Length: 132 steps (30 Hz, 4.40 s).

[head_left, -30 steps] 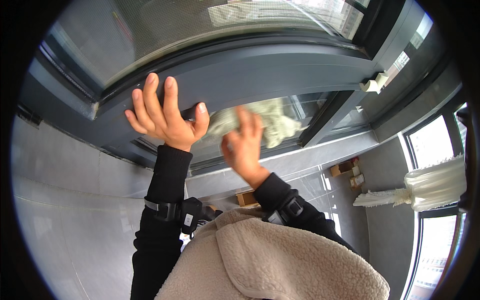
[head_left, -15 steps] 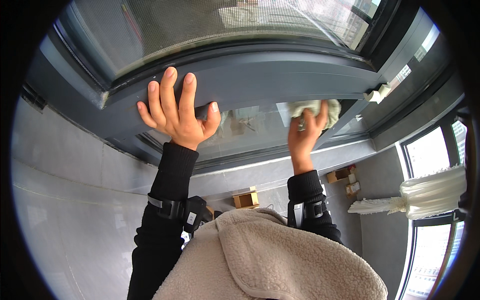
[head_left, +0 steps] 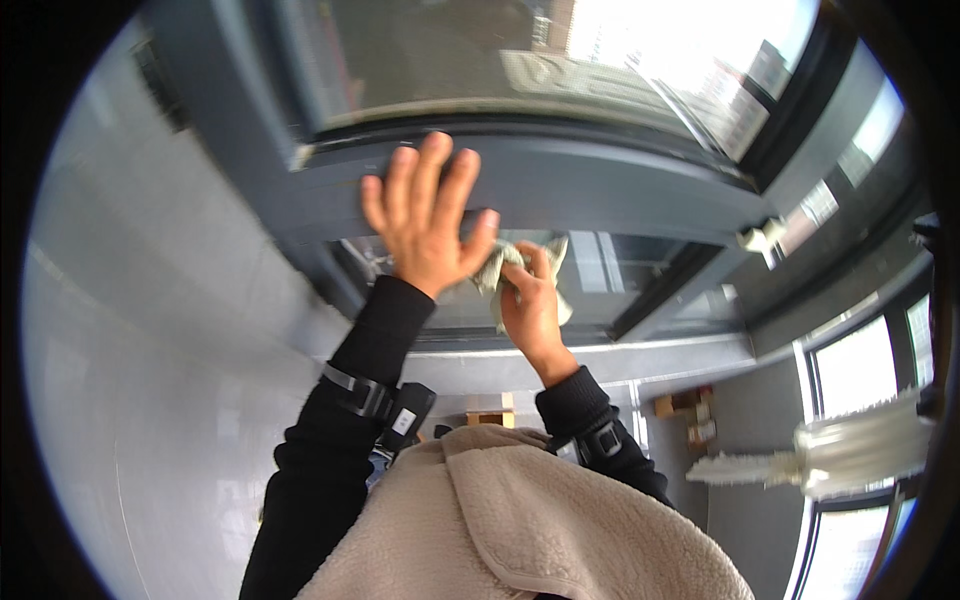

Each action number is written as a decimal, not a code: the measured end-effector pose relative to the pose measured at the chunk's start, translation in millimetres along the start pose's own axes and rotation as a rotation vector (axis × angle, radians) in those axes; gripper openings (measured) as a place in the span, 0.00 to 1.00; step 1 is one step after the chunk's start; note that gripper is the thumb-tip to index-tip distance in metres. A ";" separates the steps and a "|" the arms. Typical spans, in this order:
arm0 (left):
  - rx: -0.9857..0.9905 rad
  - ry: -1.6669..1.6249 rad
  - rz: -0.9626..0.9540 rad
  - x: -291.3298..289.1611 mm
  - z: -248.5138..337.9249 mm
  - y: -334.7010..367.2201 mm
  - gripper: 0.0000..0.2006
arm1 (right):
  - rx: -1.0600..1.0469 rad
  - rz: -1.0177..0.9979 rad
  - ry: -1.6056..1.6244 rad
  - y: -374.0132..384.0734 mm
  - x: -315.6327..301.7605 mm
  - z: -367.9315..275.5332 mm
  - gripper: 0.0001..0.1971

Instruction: The person wipes the interior frame and glass of a large window using a light green cloth. They systematically clean the top, sides, and bottom sections of the frame and the glass pane.

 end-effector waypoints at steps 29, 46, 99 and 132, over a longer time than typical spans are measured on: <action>0.153 0.167 0.418 -80.0 -75.7 164.1 0.34 | 0.409 -0.135 0.691 21.0 -43.3 -40.7 0.25; -0.029 -0.205 -0.201 -8.6 44.7 4.9 0.21 | 0.462 -0.091 0.763 8.8 -41.1 -22.0 0.14; 0.096 -0.077 -0.021 -22.6 7.7 -10.9 0.26 | -0.683 0.706 -0.466 98.2 -86.0 -38.9 0.26; -0.747 0.294 0.054 -60.8 -84.6 -62.8 0.29 | -0.661 0.773 -0.399 98.4 -82.1 -32.0 0.25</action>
Point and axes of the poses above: each hand's wrist, its own y-axis towards the middle knuckle, its own x-axis out of the palm, z = x × y, the point moved 7 cm from there along y, towards the middle knuckle, and after that the axes turned 13 degrees about z, right-handed, at the moved point
